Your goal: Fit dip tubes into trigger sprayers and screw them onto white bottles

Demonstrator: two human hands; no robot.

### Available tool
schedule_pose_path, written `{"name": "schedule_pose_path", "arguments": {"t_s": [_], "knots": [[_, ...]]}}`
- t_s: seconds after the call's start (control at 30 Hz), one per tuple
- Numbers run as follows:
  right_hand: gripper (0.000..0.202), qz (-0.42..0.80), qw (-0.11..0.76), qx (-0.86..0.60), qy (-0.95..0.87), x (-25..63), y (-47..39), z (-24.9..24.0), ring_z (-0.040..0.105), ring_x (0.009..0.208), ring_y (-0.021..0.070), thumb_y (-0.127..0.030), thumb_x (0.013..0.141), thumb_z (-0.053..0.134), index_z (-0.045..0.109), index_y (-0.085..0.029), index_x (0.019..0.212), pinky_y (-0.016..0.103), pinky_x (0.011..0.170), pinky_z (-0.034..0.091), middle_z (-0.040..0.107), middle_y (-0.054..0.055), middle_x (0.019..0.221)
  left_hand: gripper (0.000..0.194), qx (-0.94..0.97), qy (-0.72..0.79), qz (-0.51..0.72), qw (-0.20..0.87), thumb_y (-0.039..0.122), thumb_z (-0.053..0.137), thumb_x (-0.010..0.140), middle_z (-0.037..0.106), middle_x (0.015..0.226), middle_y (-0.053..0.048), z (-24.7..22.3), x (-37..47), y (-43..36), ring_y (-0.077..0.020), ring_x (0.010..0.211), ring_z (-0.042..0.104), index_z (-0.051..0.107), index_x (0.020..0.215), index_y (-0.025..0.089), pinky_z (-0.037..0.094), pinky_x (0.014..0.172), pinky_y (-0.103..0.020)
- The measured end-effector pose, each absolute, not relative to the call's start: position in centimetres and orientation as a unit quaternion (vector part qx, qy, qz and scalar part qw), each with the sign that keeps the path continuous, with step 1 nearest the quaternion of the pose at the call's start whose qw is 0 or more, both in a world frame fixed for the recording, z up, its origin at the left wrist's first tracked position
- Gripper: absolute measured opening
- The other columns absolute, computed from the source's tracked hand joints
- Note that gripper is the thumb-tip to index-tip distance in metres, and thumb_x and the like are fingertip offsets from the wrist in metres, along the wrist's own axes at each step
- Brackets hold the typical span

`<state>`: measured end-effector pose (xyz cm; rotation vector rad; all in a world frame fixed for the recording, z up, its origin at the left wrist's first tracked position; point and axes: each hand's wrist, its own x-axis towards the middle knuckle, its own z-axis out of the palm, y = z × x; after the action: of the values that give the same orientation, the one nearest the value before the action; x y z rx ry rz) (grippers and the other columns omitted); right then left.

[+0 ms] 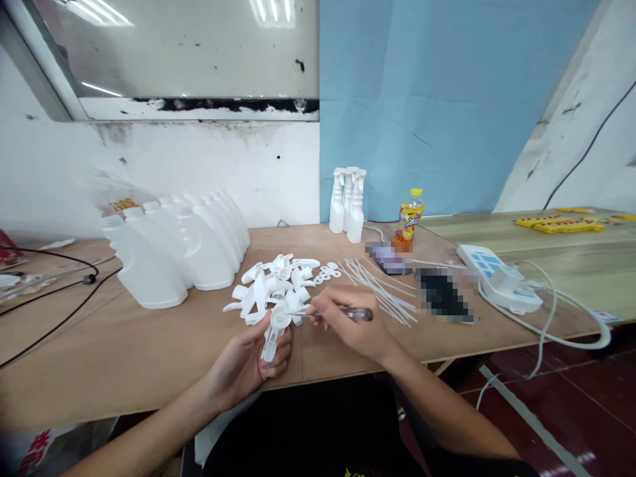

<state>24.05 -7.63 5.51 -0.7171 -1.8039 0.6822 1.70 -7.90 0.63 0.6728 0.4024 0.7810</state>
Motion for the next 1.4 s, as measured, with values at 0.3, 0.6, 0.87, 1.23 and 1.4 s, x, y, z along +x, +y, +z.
{"name": "schedule_pose_path", "arguments": {"t_s": [0.3,0.6,0.87,1.23,1.4], "knots": [[0.028,0.022,0.490,-0.301,-0.818,22.9,-7.0,3.7,0.060,0.049,0.0146,-0.027,0.091,0.062,0.064,-0.023,0.064,0.029,0.056,0.043,0.067,0.001,0.057,0.034,0.337,0.244,0.398,0.818,0.048,0.063,0.092,0.051,0.081,0.002,0.7,1.8,-8.4,-0.0014,0.047,0.028,0.050,0.095,0.017,0.022,0.046,-0.019],[0.039,0.314,0.493,-0.351,-0.732,22.7,-6.8,3.5,0.054,0.039,0.0123,-0.047,0.094,0.053,0.058,-0.021,0.065,0.024,0.039,0.038,0.064,0.002,0.054,0.030,0.404,0.248,0.377,0.796,0.044,0.058,0.096,0.053,0.073,0.004,0.9,1.9,-8.7,0.0020,0.037,0.018,0.049,0.088,0.017,0.013,0.038,-0.016],[0.044,0.471,0.513,-0.371,-0.614,22.3,-6.6,4.3,0.045,0.028,0.0087,-0.055,0.087,0.059,0.057,-0.019,0.064,0.018,0.028,0.024,0.060,0.000,0.045,0.035,0.407,0.253,0.344,0.808,0.047,0.063,0.092,0.050,0.067,0.005,1.0,1.8,-8.5,0.0028,0.036,0.015,0.052,0.084,0.015,0.011,0.035,-0.015],[0.040,0.594,0.497,-0.352,-0.526,21.5,-5.7,4.0,0.050,0.029,0.0113,-0.054,0.088,0.055,0.054,-0.019,0.067,0.017,0.026,0.022,0.064,0.003,0.047,0.041,0.335,0.240,0.335,0.847,0.050,0.068,0.087,0.047,0.068,0.006,0.8,1.2,-8.0,0.0029,0.036,0.017,0.050,0.080,0.014,0.010,0.034,-0.014],[0.025,0.459,0.507,-0.262,-0.681,21.8,-6.6,3.7,0.069,0.062,0.0160,-0.041,0.094,0.057,0.069,-0.020,0.088,0.024,0.046,0.051,0.075,0.009,0.088,0.045,0.294,0.180,0.325,0.881,0.053,0.066,0.088,0.040,0.065,0.008,0.6,0.8,-7.7,0.0011,0.036,0.018,0.052,0.075,0.013,0.015,0.034,-0.016]]}}
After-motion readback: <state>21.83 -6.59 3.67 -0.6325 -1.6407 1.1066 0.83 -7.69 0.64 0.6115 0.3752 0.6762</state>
